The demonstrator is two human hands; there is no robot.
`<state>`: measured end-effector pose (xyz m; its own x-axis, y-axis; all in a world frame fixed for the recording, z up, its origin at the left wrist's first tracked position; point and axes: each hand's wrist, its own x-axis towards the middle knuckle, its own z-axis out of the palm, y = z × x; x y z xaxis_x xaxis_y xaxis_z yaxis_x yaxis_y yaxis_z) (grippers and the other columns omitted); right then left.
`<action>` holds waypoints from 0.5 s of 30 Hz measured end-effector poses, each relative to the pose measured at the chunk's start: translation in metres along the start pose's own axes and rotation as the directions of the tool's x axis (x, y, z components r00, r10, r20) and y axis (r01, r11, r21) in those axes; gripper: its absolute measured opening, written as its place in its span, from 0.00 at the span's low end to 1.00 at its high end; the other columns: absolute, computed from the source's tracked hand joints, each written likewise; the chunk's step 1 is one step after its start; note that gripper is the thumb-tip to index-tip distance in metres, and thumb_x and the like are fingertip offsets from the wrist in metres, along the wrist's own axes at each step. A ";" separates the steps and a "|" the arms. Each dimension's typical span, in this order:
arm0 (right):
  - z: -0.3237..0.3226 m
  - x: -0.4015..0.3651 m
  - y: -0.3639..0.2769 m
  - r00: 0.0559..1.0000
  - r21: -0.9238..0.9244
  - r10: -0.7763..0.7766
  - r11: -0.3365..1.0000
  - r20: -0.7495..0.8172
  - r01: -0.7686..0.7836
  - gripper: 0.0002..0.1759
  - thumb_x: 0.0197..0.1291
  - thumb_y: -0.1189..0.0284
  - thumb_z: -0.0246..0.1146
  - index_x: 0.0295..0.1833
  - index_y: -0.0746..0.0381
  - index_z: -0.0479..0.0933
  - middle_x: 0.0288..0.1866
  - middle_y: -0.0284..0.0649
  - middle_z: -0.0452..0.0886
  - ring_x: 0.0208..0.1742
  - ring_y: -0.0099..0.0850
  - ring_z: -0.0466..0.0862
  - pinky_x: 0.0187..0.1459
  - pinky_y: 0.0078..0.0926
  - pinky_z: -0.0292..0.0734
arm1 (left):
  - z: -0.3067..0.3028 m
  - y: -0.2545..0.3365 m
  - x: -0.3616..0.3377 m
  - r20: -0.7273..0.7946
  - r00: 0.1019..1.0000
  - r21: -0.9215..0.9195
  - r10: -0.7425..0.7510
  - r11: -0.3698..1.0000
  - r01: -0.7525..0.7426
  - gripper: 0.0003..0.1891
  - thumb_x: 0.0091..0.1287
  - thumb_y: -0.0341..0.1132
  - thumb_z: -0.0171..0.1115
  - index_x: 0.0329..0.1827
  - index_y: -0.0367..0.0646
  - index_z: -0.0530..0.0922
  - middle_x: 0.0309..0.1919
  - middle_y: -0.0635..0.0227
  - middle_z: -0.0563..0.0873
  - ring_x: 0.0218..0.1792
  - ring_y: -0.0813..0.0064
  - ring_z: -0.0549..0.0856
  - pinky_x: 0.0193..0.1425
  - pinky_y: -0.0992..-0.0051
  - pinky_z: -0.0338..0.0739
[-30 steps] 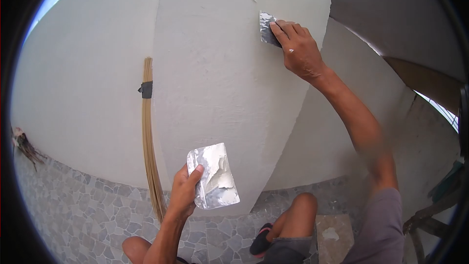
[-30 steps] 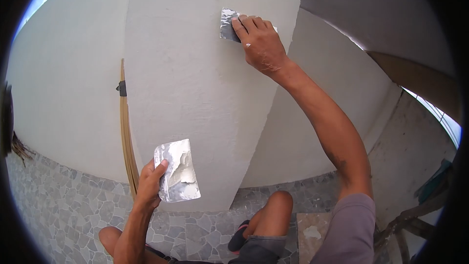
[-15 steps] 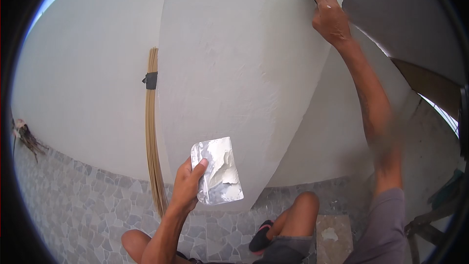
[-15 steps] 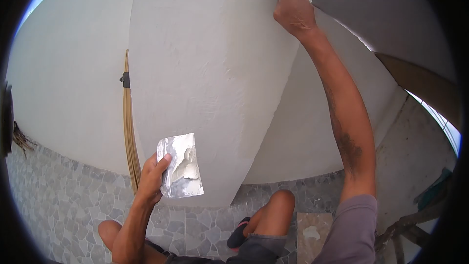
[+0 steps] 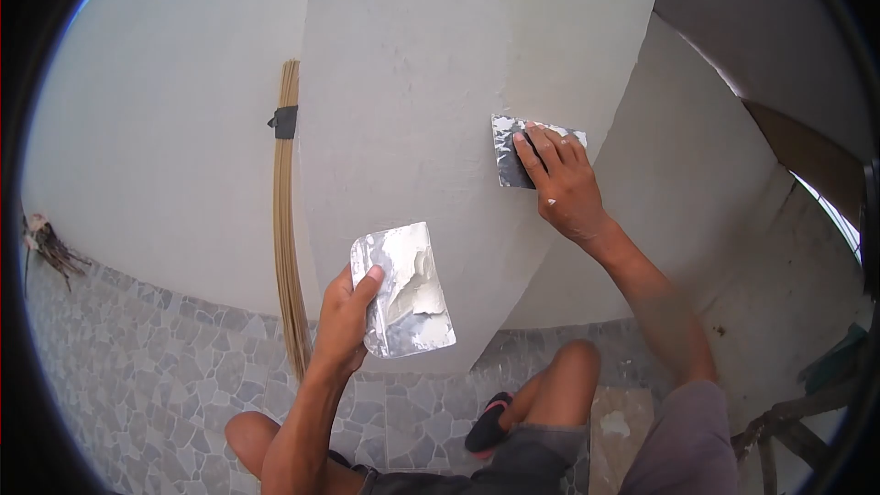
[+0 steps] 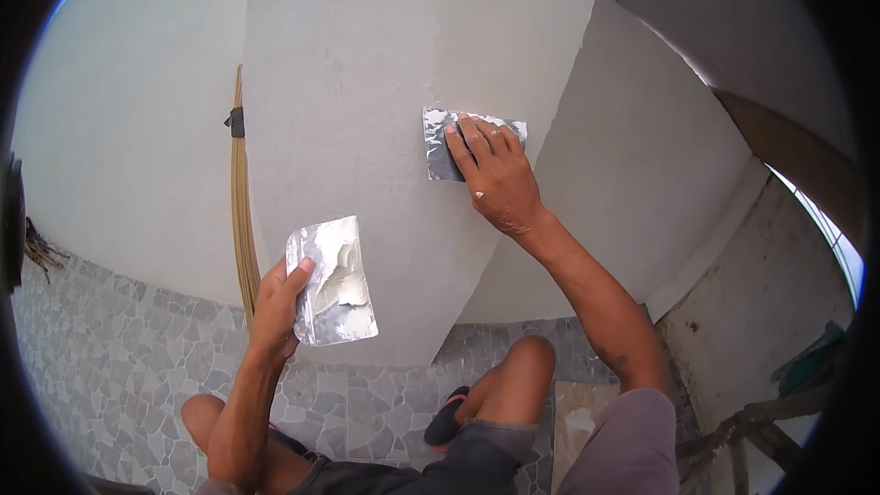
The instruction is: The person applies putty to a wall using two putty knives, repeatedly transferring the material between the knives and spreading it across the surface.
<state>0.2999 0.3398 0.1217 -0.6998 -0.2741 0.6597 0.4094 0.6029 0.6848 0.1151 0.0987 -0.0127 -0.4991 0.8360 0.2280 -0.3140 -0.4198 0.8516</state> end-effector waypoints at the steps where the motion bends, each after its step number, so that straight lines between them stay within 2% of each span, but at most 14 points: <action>1: -0.004 -0.009 -0.006 1.000 0.069 0.011 0.998 0.027 -0.013 0.31 0.51 0.89 0.60 0.65 0.65 0.75 0.62 0.49 0.78 0.61 0.42 0.79 0.61 0.41 0.73 | 0.001 0.000 -0.001 -0.001 1.000 0.001 0.008 1.000 -0.008 0.23 0.77 0.40 0.56 0.65 0.29 0.71 0.48 0.60 0.84 0.44 0.77 0.86 0.49 0.75 0.82; 3: -0.011 -0.026 -0.020 0.996 0.217 0.023 0.975 0.085 -0.041 0.32 0.50 0.90 0.59 0.65 0.65 0.75 0.61 0.48 0.79 0.60 0.42 0.80 0.59 0.42 0.74 | 0.001 0.001 -0.002 -0.010 0.999 0.004 0.030 1.000 -0.030 0.23 0.77 0.40 0.55 0.65 0.29 0.71 0.49 0.60 0.84 0.44 0.77 0.86 0.49 0.75 0.82; 4: -0.019 -0.033 -0.030 0.991 0.334 0.090 0.935 0.103 -0.120 0.33 0.49 0.90 0.59 0.65 0.65 0.75 0.61 0.48 0.80 0.59 0.41 0.81 0.58 0.42 0.75 | 0.002 0.001 -0.002 -0.020 0.999 0.007 0.042 0.999 -0.042 0.23 0.78 0.40 0.54 0.65 0.29 0.70 0.49 0.60 0.84 0.44 0.77 0.86 0.49 0.75 0.82; 6: -0.049 -0.038 -0.052 0.962 0.560 0.208 0.782 0.179 -0.274 0.34 0.47 0.91 0.59 0.65 0.66 0.75 0.59 0.48 0.81 0.57 0.41 0.82 0.56 0.41 0.76 | 0.002 -0.001 -0.005 -0.034 0.998 0.025 0.060 0.998 -0.059 0.22 0.78 0.40 0.53 0.65 0.29 0.70 0.50 0.59 0.84 0.46 0.77 0.85 0.51 0.75 0.81; 9: -0.080 -0.040 -0.076 0.929 0.729 0.220 0.575 0.298 -0.370 0.36 0.44 0.91 0.58 0.64 0.66 0.75 0.58 0.47 0.82 0.56 0.43 0.83 0.56 0.40 0.77 | -0.002 -0.003 -0.007 -0.047 0.993 0.081 0.104 0.992 -0.100 0.21 0.80 0.39 0.50 0.65 0.29 0.71 0.52 0.59 0.83 0.50 0.77 0.83 0.56 0.74 0.78; 12: -0.094 -0.035 -0.084 0.977 0.788 0.050 0.584 0.205 -0.195 0.35 0.45 0.92 0.58 0.64 0.65 0.75 0.58 0.47 0.82 0.55 0.44 0.83 0.54 0.35 0.78 | -0.001 -0.004 -0.006 -0.054 0.984 0.167 0.170 0.973 -0.159 0.21 0.80 0.40 0.49 0.65 0.30 0.72 0.52 0.60 0.83 0.51 0.77 0.81 0.59 0.73 0.76; 15: -0.098 -0.025 -0.092 0.974 0.801 0.024 0.565 0.223 -0.197 0.31 0.49 0.91 0.58 0.63 0.66 0.76 0.58 0.50 0.82 0.52 0.46 0.84 0.51 0.35 0.79 | -0.001 -0.006 -0.006 -0.062 0.978 0.216 0.198 0.960 -0.180 0.22 0.81 0.41 0.48 0.63 0.29 0.73 0.51 0.61 0.83 0.51 0.77 0.80 0.59 0.73 0.74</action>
<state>0.3373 0.2184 0.0723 -0.8028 -0.0854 0.5901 -0.0995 0.9950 0.0086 0.1187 0.0960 -0.0196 -0.6002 0.7131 0.3623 -0.0372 -0.4774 0.8779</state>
